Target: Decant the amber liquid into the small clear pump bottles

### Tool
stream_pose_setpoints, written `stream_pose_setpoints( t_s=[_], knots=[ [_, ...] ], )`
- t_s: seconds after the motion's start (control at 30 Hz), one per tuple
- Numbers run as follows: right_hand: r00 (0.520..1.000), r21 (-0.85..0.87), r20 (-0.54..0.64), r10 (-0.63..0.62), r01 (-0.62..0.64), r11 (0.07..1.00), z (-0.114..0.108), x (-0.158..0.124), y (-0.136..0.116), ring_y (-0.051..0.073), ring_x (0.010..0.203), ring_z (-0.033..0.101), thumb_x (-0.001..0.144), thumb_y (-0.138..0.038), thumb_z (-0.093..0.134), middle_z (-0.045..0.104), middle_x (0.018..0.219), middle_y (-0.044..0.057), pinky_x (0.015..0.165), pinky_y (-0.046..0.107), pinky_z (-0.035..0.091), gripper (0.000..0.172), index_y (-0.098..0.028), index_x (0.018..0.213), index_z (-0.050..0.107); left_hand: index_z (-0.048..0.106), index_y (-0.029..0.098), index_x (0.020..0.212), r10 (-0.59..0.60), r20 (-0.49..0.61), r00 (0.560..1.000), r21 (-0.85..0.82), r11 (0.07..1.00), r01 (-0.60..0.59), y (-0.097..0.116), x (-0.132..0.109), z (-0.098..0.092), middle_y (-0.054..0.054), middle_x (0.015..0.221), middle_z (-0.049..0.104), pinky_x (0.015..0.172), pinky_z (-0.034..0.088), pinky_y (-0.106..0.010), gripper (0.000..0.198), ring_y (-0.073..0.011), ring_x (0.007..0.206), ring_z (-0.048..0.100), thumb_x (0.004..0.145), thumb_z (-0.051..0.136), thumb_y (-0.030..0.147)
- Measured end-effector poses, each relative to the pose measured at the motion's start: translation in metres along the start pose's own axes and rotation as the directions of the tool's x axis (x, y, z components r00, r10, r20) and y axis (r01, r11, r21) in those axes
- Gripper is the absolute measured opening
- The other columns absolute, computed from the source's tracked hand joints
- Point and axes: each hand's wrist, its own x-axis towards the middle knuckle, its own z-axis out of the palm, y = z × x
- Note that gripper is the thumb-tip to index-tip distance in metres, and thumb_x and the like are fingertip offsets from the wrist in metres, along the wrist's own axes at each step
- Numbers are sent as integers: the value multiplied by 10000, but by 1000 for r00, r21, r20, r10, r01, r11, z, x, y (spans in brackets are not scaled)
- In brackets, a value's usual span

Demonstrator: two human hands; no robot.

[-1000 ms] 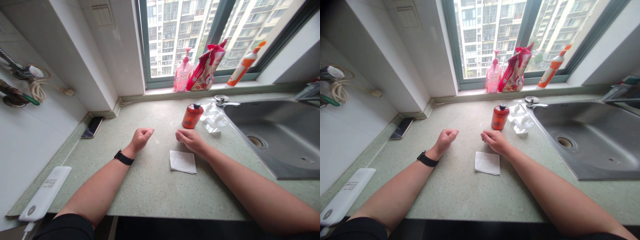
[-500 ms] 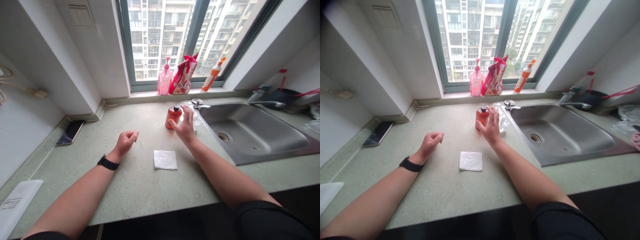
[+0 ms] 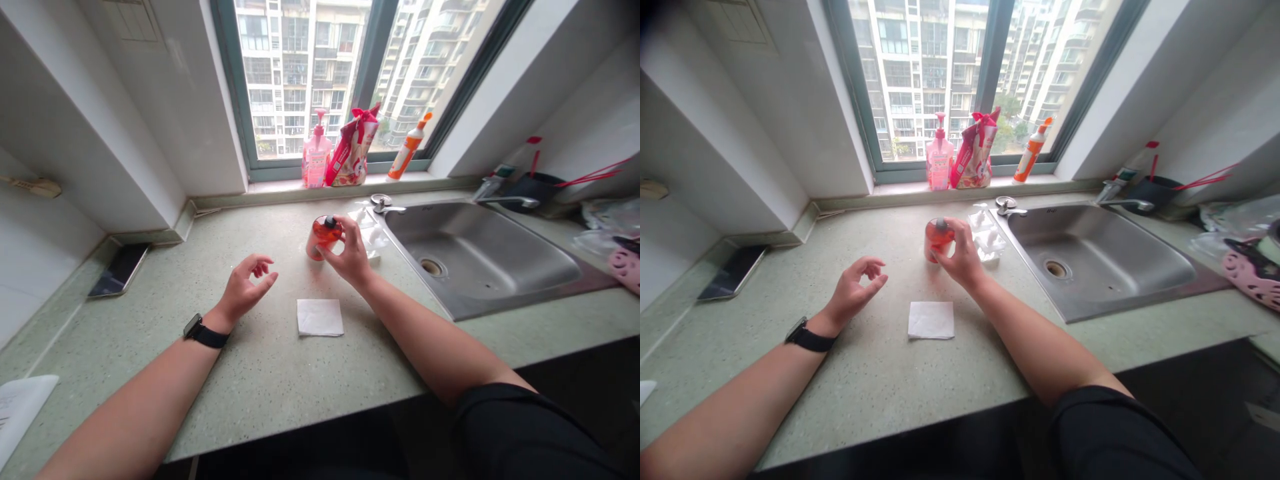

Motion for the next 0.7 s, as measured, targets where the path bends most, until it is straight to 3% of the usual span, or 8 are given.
stream_pose_setpoints(
  t_s=[0.1,0.17,0.3,0.37,0.47,0.53,0.7],
  knots=[
    [991,200,132,14,-40,979,10,-18,-21,302,1310,608,884,-394,802,509,1484,142,1064,494,633,891,-353,1628,314,573,209,1385,174,-29,984,79,982,-172,3,-2,5,-126,1250,693,1019,558,-440,621,-267,1125,688,882,821,476],
    [972,299,235,21,-93,950,17,-30,-35,300,1317,606,889,-451,809,484,1517,135,1074,502,637,940,-379,1660,276,489,234,1486,231,17,973,104,967,-232,5,-4,7,-160,1396,641,1105,534,-508,790,-319,1273,654,854,856,535],
    [962,418,272,14,-131,899,23,-41,-51,313,1342,604,872,-468,851,485,1531,114,1067,533,643,920,-416,1635,340,481,269,1485,232,107,967,109,964,-243,6,-6,10,-129,1358,676,1047,578,-474,785,-308,1197,704,857,852,559],
    [964,401,267,-1,-110,910,20,-38,-52,318,1370,589,870,-481,855,511,1519,108,1077,538,635,861,-415,1602,406,503,271,1457,220,82,972,147,962,-230,6,-6,10,-113,1321,694,1020,581,-458,723,-295,1149,717,872,845,522],
    [978,333,210,4,-75,940,13,-29,-50,311,1378,590,956,-550,739,573,1464,102,1075,524,627,559,-378,1465,584,517,271,1447,237,21,971,290,928,-233,4,-4,8,-119,1345,690,1093,521,-514,674,-321,1213,682,886,836,466],
    [987,265,160,25,-67,962,9,-23,-47,288,1275,652,1013,-586,636,653,1337,95,1047,509,627,399,-339,1323,684,515,273,1460,251,6,968,390,891,-234,3,-4,7,-121,1360,690,1141,467,-553,656,-335,1244,657,902,820,433],
    [993,32,105,50,-54,998,8,-19,-42,239,903,728,1010,-631,618,757,944,50,873,421,606,389,-263,1022,742,509,290,1501,270,20,963,525,817,-239,5,-5,7,-107,1406,686,1263,303,-614,626,-336,1302,617,937,773,350]
  ],
)
